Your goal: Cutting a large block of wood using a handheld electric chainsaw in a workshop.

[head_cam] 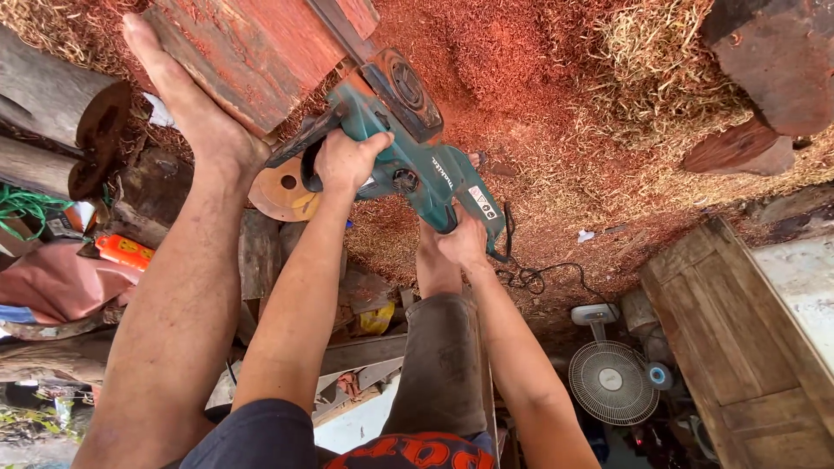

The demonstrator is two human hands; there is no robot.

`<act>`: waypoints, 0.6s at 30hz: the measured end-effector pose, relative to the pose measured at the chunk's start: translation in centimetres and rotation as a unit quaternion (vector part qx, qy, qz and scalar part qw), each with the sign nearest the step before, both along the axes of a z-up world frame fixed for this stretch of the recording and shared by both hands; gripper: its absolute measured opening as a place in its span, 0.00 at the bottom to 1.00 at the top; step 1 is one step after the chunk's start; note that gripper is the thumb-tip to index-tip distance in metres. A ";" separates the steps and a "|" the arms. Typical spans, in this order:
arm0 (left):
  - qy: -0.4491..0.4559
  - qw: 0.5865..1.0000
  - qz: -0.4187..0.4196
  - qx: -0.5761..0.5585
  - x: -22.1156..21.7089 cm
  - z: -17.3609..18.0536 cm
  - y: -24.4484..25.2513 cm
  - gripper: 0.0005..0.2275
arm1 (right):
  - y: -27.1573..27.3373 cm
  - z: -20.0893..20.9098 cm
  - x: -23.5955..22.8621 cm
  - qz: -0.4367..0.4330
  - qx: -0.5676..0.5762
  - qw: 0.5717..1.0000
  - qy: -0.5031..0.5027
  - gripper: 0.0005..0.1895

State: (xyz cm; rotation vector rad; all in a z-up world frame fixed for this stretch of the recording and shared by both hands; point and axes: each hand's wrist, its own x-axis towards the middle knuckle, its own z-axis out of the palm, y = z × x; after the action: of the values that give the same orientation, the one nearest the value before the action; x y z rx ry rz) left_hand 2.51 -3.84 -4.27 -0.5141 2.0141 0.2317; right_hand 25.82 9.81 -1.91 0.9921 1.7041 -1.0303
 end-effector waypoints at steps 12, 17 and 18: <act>0.039 0.998 0.002 0.041 1.1 -0.8 -0.6 0.30 | -0.3 -1.3 1.2 0.007 -0.001 1.000 -0.013 0.22; 0.046 0.997 0.012 0.063 0.5 -0.5 -0.1 0.28 | 0.2 -0.6 0.9 0.003 0.021 0.999 0.026 0.21; 0.027 0.998 -0.002 0.052 0.7 -0.6 0.0 0.27 | 0.4 -0.6 0.9 0.004 0.016 1.000 0.019 0.21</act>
State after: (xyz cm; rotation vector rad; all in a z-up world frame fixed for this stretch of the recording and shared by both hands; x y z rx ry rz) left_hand 3.18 -3.81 -4.88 -0.4432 2.0429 0.3489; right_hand 26.75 10.17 -2.49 0.9909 1.7586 -1.0251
